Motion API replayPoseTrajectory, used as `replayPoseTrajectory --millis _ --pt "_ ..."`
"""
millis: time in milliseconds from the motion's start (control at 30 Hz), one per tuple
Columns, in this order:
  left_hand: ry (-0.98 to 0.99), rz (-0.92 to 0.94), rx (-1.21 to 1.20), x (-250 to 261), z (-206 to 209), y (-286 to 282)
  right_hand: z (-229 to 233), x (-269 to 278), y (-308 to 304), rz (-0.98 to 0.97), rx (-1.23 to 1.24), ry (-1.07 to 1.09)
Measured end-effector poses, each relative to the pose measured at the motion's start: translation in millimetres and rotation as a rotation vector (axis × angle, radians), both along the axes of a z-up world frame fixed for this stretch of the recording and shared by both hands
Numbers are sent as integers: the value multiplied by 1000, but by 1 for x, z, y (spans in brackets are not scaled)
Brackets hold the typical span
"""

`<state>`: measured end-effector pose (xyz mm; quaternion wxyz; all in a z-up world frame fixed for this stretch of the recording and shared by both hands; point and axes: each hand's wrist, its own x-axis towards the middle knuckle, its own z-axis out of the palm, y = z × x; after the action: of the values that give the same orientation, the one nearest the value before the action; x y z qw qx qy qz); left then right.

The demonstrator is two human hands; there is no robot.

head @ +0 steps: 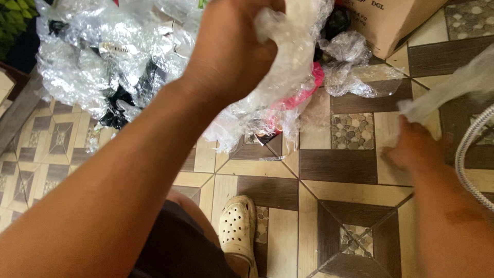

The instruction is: The person sorts through a pile of waste on a tiled floor, picking up various items including plastic bags, bubble wrap, and food packaging. They separate the items by hand and place them into a large white sack, occasionally adjusting the contents within the bag.

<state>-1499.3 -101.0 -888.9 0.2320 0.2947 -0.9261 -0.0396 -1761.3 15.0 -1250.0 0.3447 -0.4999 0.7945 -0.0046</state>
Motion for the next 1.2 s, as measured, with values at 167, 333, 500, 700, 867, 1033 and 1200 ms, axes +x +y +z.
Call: replayPoseTrajectory --millis 167,333,500,700,867,1033,1200 --pt "-3 -13 -79 26 17 0 37 40 -15 8 -239 -131" --pt "-83 176 -16 50 21 -12 81 54 -56 -186 -716 -147" --pt "-72 230 -37 82 19 -25 139 89 -106 -232 -867 -565" --pt "1 344 116 104 13 -49 209 160 -164 -215 -451 -929" --pt "-5 199 26 125 -4 -66 165 205 -171 -25 -240 -654" --pt "-177 164 100 128 -7 -74 177 210 -171 -354 -480 -1236" --pt "-21 -69 89 105 2 -70 264 193 -182 -406 -664 -1600"
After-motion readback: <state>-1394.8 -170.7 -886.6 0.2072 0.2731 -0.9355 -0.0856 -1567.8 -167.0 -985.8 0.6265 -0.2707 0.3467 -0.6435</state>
